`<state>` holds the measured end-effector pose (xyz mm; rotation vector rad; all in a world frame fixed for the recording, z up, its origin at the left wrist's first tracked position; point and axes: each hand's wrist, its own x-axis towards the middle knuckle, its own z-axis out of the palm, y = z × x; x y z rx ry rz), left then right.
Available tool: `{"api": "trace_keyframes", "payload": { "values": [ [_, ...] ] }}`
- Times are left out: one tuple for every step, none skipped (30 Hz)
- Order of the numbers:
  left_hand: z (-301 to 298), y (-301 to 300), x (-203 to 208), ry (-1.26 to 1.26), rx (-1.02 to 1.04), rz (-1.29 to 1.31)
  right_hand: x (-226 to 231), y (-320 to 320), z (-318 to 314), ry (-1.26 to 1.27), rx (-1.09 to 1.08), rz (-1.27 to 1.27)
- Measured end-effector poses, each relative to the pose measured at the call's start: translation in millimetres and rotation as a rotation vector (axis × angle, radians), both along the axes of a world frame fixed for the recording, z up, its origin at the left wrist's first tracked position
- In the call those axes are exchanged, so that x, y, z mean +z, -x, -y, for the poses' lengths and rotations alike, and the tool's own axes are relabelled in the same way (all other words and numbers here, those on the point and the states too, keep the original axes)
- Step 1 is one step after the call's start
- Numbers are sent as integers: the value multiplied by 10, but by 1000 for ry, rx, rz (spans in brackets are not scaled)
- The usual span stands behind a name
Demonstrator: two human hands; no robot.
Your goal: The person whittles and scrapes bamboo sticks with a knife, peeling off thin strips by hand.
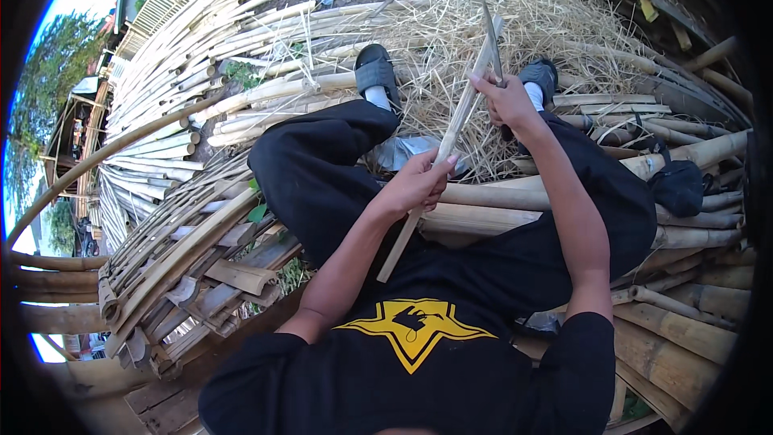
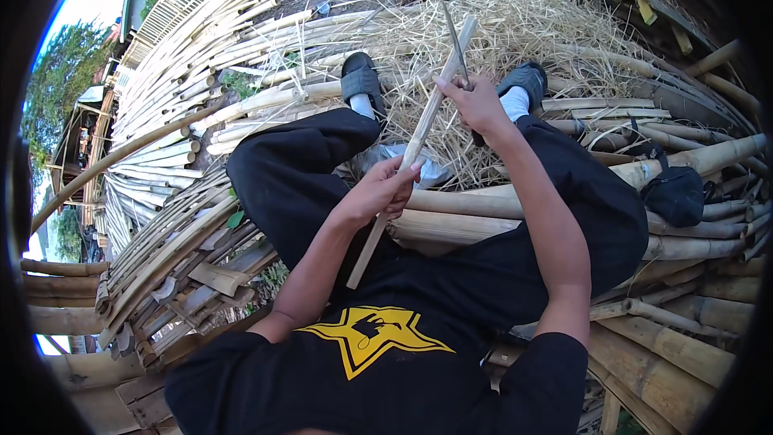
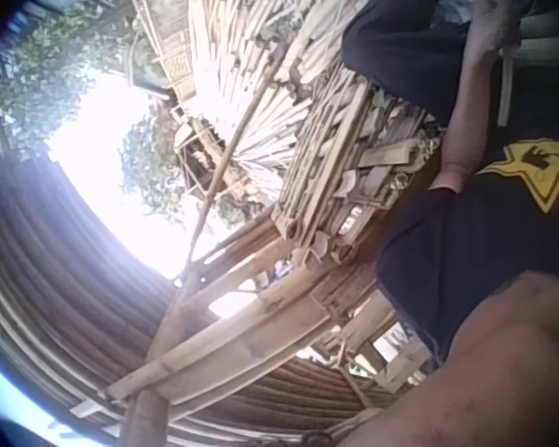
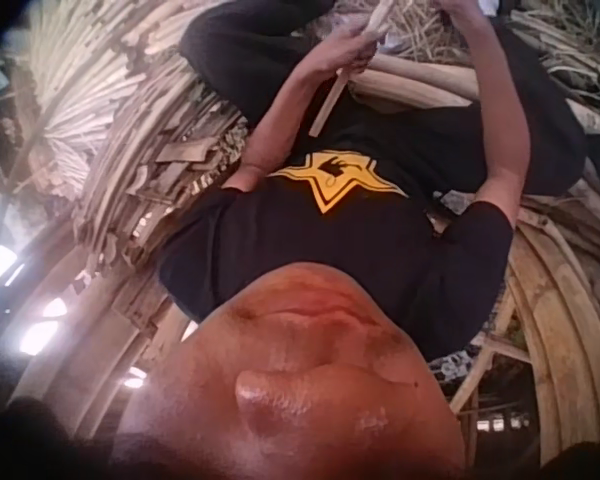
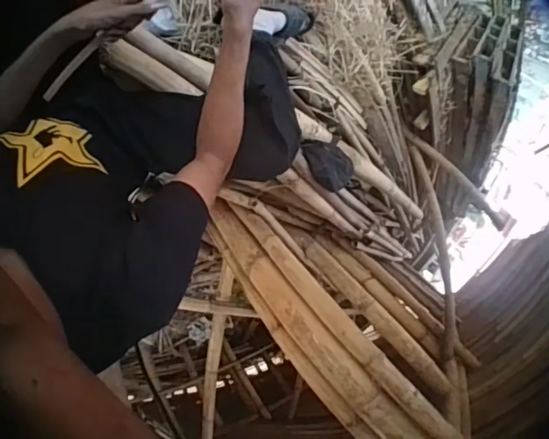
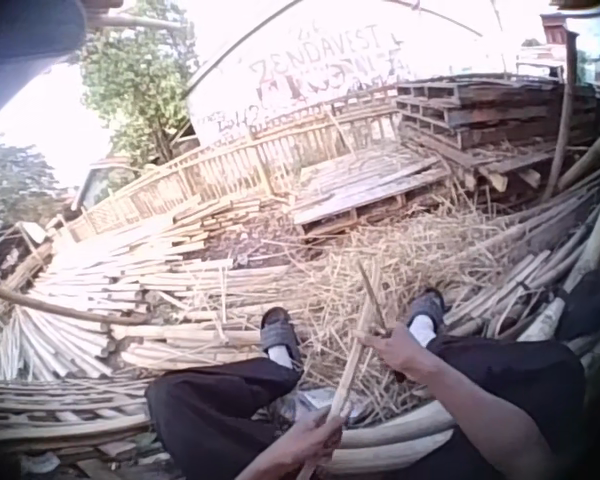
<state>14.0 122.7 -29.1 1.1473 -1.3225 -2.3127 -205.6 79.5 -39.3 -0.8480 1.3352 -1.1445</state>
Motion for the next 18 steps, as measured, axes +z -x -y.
{"api": "trace_keyframes", "payload": {
  "values": [
    [-4, 33, -4, 3, 2, -2, -3, -24, -1, 9, -8, 56],
    [-9, 83, 5, 83, 42, -8, 15, -23, -34, 13, 2, 62],
    [-16, 127, 19, 161, 79, -12, 32, -41, -44, 13, 1, 61],
    [-10, 163, 49, 161, 78, -13, 43, -52, -51, 15, -6, 68],
    [5, 203, 88, 149, 95, -4, 49, -51, -61, 18, -14, 74],
    [34, 229, 114, 141, 112, 5, 43, -45, -65, 20, -15, 75],
    [77, 228, 65, 144, 110, 6, 27, -35, -69, 19, 31, 63],
    [131, 213, -31, 94, 76, -40, 18, -17, -73, 18, 76, 50],
    [161, 201, -65, 41, 45, -83, 25, 6, -84, 17, 77, 54],
    [183, 199, -83, 40, 45, -79, 58, 50, -98, 43, 50, -223],
    [200, 201, -83, 147, 27, -11, 92, 85, -115, 69, 23, -500],
    [218, 205, -76, 256, 10, 56, 133, 108, -142, 71, 24, -496],
    [242, 205, -107, 258, 11, 60, 172, 120, -184, 129, 27, -692],
    [269, 198, -171, 424, 46, 128, 188, 112, -219, 188, 28, -888],
    [290, 221, -186, 593, 74, 190, 152, 105, -245, 189, 21, -888],
    [301, 234, -181, 716, 85, 278, 83, 77, -263, 188, 72, -948],
    [303, 249, -174, 720, 80, 277, 51, 48, -292, 187, 124, -1006],
    [295, 251, -173, 801, 69, 349, 94, -34, -333, 205, 167, -1025]
  ]
}}
